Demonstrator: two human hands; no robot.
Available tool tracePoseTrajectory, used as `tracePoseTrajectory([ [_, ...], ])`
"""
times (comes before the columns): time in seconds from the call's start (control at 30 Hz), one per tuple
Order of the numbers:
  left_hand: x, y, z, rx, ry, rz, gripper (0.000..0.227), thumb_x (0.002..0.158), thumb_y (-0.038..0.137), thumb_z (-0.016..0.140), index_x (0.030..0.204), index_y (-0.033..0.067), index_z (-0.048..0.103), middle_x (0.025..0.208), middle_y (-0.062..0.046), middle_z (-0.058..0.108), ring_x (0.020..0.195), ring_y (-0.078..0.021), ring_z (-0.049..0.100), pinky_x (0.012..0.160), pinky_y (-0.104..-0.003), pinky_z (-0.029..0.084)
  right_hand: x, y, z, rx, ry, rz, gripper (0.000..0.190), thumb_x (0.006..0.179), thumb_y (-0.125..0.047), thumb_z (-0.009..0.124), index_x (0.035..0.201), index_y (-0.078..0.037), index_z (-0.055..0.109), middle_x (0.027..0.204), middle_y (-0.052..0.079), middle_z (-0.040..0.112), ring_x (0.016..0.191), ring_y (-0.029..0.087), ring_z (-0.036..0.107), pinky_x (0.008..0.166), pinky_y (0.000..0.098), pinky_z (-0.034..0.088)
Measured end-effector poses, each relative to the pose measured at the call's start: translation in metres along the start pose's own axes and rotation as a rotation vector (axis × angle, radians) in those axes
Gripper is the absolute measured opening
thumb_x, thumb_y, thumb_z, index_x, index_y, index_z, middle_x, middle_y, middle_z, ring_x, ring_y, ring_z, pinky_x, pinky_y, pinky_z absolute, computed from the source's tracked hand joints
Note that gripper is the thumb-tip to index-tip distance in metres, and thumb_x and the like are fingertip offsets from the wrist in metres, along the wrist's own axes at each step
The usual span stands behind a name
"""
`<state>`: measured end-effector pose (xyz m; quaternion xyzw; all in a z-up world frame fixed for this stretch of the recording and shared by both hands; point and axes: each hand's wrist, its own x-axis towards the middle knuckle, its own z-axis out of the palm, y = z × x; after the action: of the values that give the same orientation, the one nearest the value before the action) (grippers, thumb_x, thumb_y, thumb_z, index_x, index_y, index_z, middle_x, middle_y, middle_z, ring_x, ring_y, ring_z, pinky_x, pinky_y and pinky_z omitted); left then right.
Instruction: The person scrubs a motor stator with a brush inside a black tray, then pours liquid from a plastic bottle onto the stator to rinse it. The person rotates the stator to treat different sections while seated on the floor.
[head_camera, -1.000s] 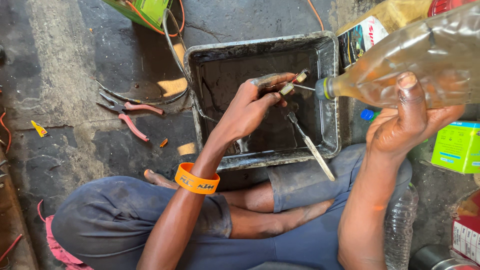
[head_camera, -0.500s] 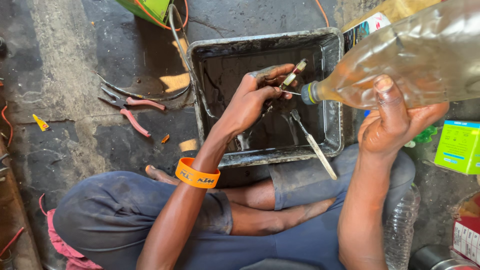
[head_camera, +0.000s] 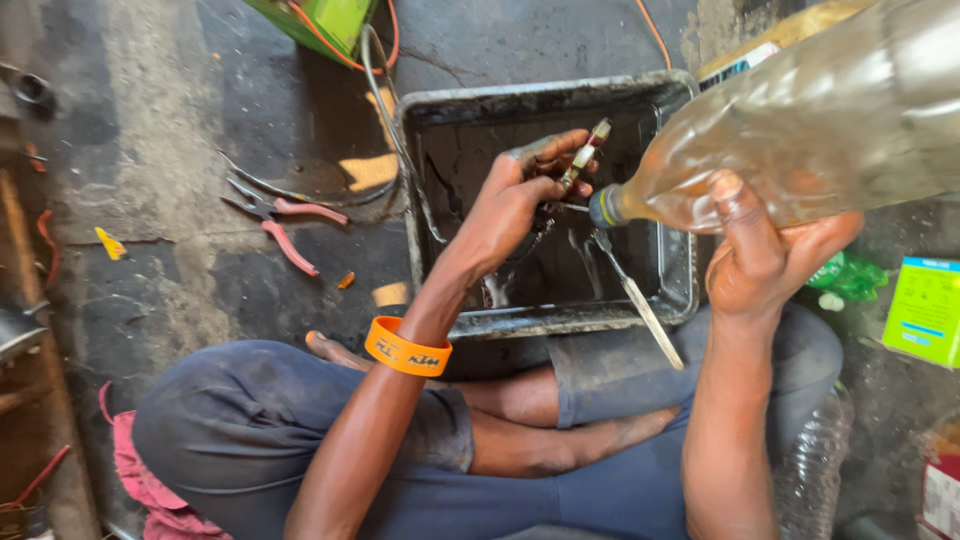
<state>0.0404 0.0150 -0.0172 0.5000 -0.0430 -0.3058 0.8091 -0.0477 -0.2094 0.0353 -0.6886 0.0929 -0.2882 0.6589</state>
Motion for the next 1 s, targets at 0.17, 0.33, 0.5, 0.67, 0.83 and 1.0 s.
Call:
tracePoseTrajectory([
  [0.17, -0.012, 0.015, 0.007, 0.247, 0.091, 0.111, 0.051, 0.09, -0.004, 0.055, 0.14, -0.0044, 0.062, 0.117, -0.005, 0.073, 0.1, -0.0114, 0.067, 0.09, -0.029, 0.055, 0.001, -0.021, 0.018, -0.127, -0.126, 0.038, 0.037, 0.099, -0.009, 0.081, 0.124, 0.007, 0.061, 0.121, 0.012, 0.064, 0.108, 0.018, 0.063, 0.102, 0.0324, 0.051],
  [0.33, -0.011, -0.001, 0.008, 0.131, 0.064, 0.202, 0.049, 0.094, -0.009, 0.06, 0.142, -0.0037, 0.06, 0.114, -0.001, 0.068, 0.099, -0.0099, 0.065, 0.091, -0.027, 0.054, -0.006, -0.049, 0.035, -0.076, -0.234, 0.03, 0.029, 0.097, -0.009, 0.075, 0.119, 0.007, 0.065, 0.114, 0.009, 0.07, 0.099, 0.016, 0.066, 0.096, 0.0288, 0.053],
  [0.5, -0.005, -0.03, -0.005, 0.135, 0.046, 0.255, 0.065, 0.081, -0.016, 0.061, 0.145, -0.0068, 0.054, 0.108, -0.004, 0.068, 0.101, -0.0106, 0.065, 0.091, -0.027, 0.052, -0.004, -0.032, 0.022, -0.053, -0.407, -0.129, 0.018, 0.103, -0.004, 0.068, 0.12, 0.003, 0.064, 0.122, 0.013, 0.069, 0.106, 0.018, 0.068, 0.099, 0.0269, 0.052],
  [0.67, -0.004, -0.038, -0.003, 0.075, 0.056, 0.23, 0.065, 0.083, -0.014, 0.065, 0.147, -0.0064, 0.054, 0.117, -0.004, 0.067, 0.1, -0.0114, 0.066, 0.093, -0.028, 0.054, 0.01, 0.009, 0.019, -0.2, -0.418, -0.232, 0.024, 0.101, -0.005, 0.068, 0.124, -0.002, 0.065, 0.12, 0.014, 0.069, 0.104, 0.02, 0.068, 0.097, 0.0299, 0.052],
  [0.83, -0.011, -0.027, 0.0, 0.103, 0.083, 0.169, 0.075, 0.082, -0.015, 0.065, 0.154, -0.0057, 0.05, 0.128, -0.006, 0.067, 0.105, -0.0126, 0.067, 0.093, -0.027, 0.054, 0.024, 0.026, 0.024, -0.325, -0.41, -0.259, 0.03, 0.098, -0.006, 0.068, 0.128, -0.007, 0.067, 0.117, 0.015, 0.069, 0.102, 0.023, 0.067, 0.095, 0.0328, 0.052],
  [1.0, -0.012, -0.024, 0.003, 0.16, 0.082, 0.22, 0.07, 0.087, -0.011, 0.071, 0.154, -0.0082, 0.048, 0.133, -0.01, 0.067, 0.111, -0.0092, 0.062, 0.099, -0.026, 0.053, 0.032, 0.042, 0.016, -0.444, -0.421, -0.273, 0.037, 0.095, -0.007, 0.068, 0.132, -0.011, 0.068, 0.115, 0.016, 0.069, 0.1, 0.025, 0.067, 0.093, 0.0358, 0.053],
])
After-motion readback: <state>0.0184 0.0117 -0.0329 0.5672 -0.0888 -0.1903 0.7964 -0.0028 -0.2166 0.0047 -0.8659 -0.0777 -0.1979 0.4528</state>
